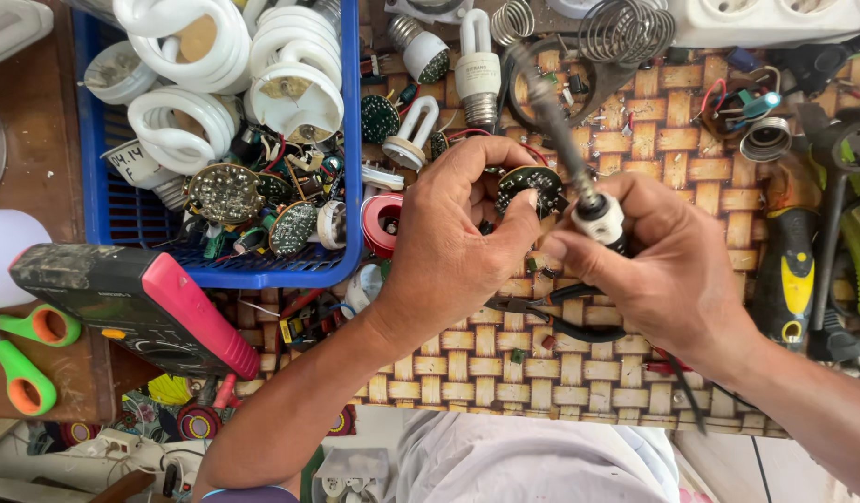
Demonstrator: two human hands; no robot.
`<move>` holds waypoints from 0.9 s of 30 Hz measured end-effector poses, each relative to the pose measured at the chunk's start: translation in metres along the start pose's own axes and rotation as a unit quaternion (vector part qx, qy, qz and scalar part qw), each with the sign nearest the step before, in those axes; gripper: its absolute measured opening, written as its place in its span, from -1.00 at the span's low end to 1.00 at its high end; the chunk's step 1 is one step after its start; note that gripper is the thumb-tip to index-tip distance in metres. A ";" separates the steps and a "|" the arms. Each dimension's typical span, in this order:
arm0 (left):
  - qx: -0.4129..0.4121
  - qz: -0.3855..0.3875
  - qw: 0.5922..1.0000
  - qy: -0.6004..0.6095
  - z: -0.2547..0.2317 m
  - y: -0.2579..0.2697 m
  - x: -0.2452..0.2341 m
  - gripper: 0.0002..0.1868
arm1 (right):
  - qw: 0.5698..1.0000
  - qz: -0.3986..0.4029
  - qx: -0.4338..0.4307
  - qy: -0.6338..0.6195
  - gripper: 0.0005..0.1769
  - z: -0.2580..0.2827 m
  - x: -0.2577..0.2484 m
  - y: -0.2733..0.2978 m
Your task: The person uses a soldering iron to apply solder to a small circular circuit board. They repeatedly heat the board and add solder, then inspect the connections while holding the board and iron.
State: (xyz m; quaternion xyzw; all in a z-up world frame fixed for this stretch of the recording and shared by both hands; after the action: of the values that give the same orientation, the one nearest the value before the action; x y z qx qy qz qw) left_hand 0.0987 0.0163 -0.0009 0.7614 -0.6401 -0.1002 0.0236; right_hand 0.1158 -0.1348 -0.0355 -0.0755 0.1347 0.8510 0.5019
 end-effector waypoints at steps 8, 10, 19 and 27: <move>0.020 -0.038 0.999 -0.022 -0.006 0.005 -0.004 -0.81 | 0.999 -0.040 0.012 -0.020 -0.76 -0.004 0.000 -0.007; 0.015 -0.036 0.999 -0.011 -0.004 0.005 -0.003 -0.82 | 0.999 -0.043 0.008 0.010 -0.77 -0.003 -0.003 -0.007; 0.019 -0.022 1.000 -0.011 -0.009 0.007 0.001 -0.80 | 0.999 -0.036 0.006 -0.041 -0.78 -0.002 -0.002 -0.008; -0.016 -0.013 0.999 0.049 0.003 0.007 0.004 -0.78 | 0.999 -0.041 -0.006 0.017 -0.75 0.000 -0.006 -0.009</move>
State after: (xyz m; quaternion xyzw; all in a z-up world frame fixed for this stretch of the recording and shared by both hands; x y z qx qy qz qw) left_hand 0.0923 0.0110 -0.0036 0.7729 -0.6268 -0.0740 0.0660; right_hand 0.1270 -0.1356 -0.0353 -0.0985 0.1350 0.8291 0.5336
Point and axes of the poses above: each hand's wrist, its own y-axis away from the middle knuckle, its own x-axis out of the palm, z = x × y, the point moved 10 cm from there along -y, towards the middle knuckle, and after that the axes turned 9 degrees about -x, right-handed, at the moved point
